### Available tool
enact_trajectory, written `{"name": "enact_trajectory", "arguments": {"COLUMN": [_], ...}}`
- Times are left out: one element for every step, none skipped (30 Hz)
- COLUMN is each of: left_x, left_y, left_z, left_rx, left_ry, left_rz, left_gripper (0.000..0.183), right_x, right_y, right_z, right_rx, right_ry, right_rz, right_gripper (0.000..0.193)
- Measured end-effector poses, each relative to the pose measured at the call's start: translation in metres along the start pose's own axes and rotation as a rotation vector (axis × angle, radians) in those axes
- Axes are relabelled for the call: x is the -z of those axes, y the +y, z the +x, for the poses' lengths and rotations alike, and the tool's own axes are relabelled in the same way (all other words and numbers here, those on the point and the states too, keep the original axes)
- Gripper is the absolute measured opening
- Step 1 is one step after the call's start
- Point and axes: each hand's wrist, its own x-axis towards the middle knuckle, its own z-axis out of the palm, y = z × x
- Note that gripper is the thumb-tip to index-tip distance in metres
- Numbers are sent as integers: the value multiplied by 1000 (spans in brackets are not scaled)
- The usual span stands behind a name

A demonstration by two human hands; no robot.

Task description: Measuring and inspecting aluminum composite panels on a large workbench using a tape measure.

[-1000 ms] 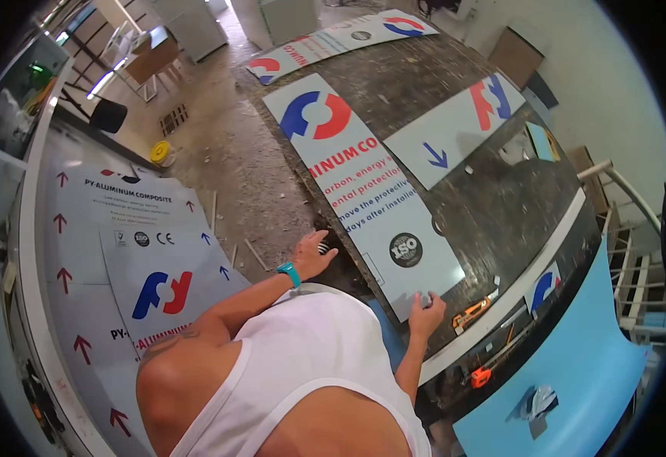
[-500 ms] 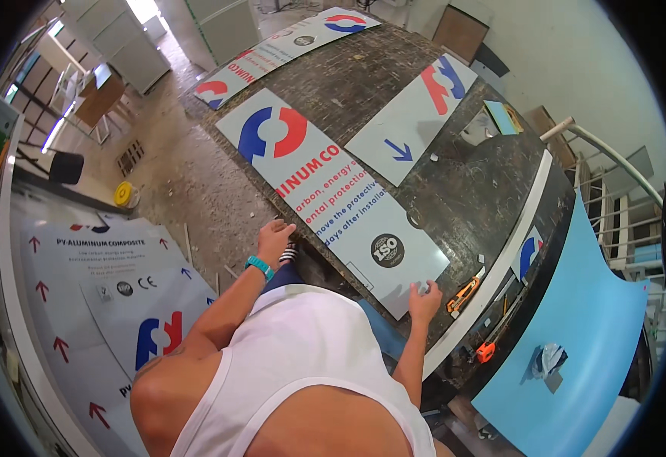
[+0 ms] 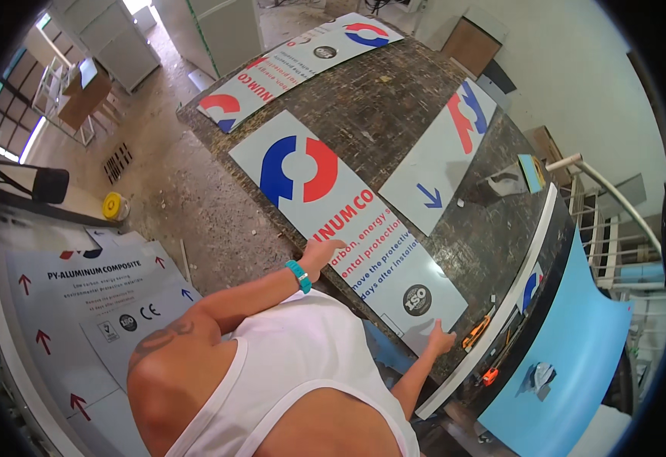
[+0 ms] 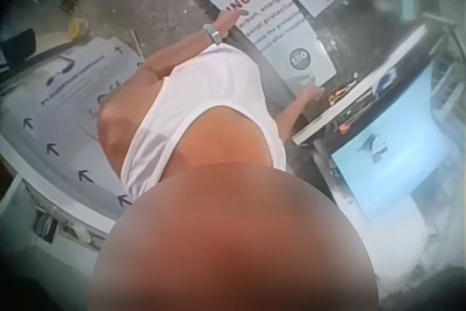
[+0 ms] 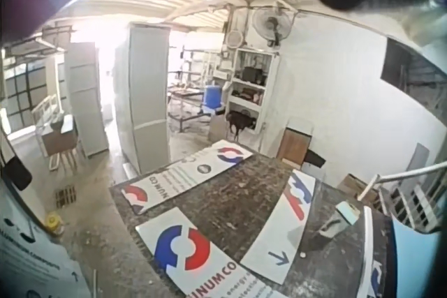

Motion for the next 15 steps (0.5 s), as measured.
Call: {"name": "enact_trajectory", "arguments": {"left_x": [5,10,12,13,13,16,19,21,22,21,18,15,12,10,7], "left_y": [1,2,5,8,13,16,19,19,19,15,11,8,7,7,7], "left_z": [3,5,7,8,8,7,6,7,8,5,2,-2,-4,-7,-9], "left_rx": [28,56,80,102,123,142,160,164,176,189,201,211,214,215,215], "left_ry": [4,7,7,6,3,6,9,12,-5,-25,-47,-69,-92,-115,-138], "left_rz": [-6,-12,-20,-29,-36,-44,-51,-70,-125,-175,-223,-269,-309,-346,-381], "left_gripper": [47,47,47,48,48,48,48,48,47,46,46,45,44,43,43], "right_x": [6,14,22,30,36,44,52,59,69,74,80,80,82,86,90], "right_y": [-5,-8,-7,-8,-17,-13,-8,-3,2,3,4,3,-4,-5,3], "right_z": [-2,-1,-1,3,11,10,12,12,16,11,7,5,3,5,3], "right_rx": [-3,-5,-8,-10,-15,-17,-19,-25,-32,-45,-61,-78,-102,-128,-155], "right_ry": [3,6,14,21,29,32,34,38,43,48,54,60,67,74,80], "right_rz": [19,39,62,87,112,141,171,203,235,265,296,328,367,408,450], "right_gripper": [71,69,67,65,63,62,60,59,58,58,57,57,57,58,59]}}
